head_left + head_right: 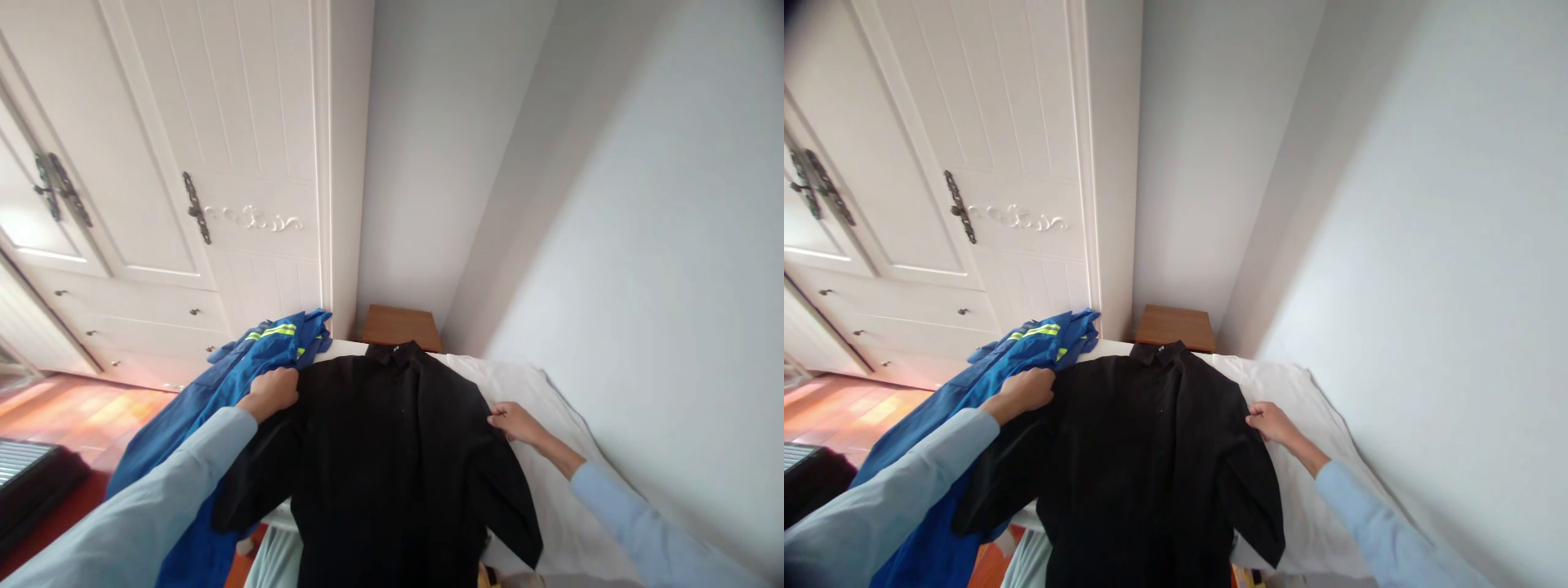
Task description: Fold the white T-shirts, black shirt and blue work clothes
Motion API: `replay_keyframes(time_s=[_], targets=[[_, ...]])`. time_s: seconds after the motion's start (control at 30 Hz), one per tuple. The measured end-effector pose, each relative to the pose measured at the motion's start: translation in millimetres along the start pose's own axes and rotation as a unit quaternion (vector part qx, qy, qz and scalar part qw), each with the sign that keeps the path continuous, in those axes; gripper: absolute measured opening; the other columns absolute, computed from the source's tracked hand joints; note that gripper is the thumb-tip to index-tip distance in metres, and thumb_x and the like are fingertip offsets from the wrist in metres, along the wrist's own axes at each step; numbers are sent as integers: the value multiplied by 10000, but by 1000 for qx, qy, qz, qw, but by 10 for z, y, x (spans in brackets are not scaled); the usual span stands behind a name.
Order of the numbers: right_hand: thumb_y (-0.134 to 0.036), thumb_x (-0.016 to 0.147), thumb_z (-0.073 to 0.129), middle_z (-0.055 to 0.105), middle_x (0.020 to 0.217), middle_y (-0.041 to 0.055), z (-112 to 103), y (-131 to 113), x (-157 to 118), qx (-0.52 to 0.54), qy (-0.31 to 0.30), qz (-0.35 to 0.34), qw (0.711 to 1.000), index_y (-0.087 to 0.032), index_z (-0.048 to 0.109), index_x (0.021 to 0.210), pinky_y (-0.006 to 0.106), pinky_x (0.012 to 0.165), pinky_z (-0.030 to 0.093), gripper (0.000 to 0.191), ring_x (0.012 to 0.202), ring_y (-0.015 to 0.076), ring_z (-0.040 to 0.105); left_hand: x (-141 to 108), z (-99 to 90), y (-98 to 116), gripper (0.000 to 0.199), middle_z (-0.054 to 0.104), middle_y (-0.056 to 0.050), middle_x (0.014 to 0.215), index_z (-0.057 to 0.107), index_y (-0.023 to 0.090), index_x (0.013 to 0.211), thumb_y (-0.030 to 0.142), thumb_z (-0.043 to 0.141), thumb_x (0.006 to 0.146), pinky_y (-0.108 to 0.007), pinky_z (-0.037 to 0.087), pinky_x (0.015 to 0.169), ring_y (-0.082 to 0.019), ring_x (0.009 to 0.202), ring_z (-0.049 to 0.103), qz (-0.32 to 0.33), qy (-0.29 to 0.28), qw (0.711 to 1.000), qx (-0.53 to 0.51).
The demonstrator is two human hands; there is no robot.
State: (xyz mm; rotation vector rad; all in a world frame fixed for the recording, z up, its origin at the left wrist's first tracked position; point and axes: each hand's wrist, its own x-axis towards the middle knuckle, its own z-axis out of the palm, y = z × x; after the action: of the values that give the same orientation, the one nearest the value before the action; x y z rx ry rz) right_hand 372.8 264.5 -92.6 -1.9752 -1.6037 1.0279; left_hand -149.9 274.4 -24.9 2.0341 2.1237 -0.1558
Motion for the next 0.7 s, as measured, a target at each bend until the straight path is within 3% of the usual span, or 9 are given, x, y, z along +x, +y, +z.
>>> replay_keyframes(time_s=[0.1,0.2,0.33,0.47,0.53,0.7], targets=[[-427,747,625,640,707,1,-230,-145,-68,36,17,-21,999,-203,561,758,253,594,500,234,681,164,628,-18,-54,-30,326,684,-197,1226,665,163,1138,253,519,861,-470,549,899,-370,1134,670,9,8,1000,17],[-498,797,562,684,823,31,-522,-301,-117,77,69,-42,994,-215,571,852,298,660,537,289,783,202,665,-33,-38,-34,440,682,-181,1238,618,179,1221,318,614,803,-443,551,885,-366,1137,666,6,-3,1000,17],[-496,778,550,735,885,83,-809,-437,-134,38,165,-66,983,-213,614,872,356,792,535,304,877,258,686,3,3,4,322,724,-172,1144,695,174,1068,193,568,773,-399,561,807,-345,1047,703,-7,-22,1000,9],[-532,738,576,758,910,115,-1053,-493,-135,3,171,-80,982,-211,650,848,397,858,516,347,905,300,695,122,-204,-71,227,743,-160,1055,717,169,930,205,543,789,-380,552,772,-329,986,710,-19,-6,1000,2],[-545,724,587,761,928,118,-1216,-516,-107,-8,191,-102,976,-215,659,829,408,889,508,354,927,312,695,192,-422,-156,244,732,-153,1068,706,171,939,275,506,847,-377,536,784,-322,1008,690,-20,32,999,-5],[-504,793,548,761,1025,95,-1555,-509,116,-75,293,-137,943,-239,677,860,409,941,494,302,1004,301,687,376,-924,-260,348,702,-153,1053,638,125,1065,349,396,956,-346,495,759,-275,965,660,-28,224,974,-8]])
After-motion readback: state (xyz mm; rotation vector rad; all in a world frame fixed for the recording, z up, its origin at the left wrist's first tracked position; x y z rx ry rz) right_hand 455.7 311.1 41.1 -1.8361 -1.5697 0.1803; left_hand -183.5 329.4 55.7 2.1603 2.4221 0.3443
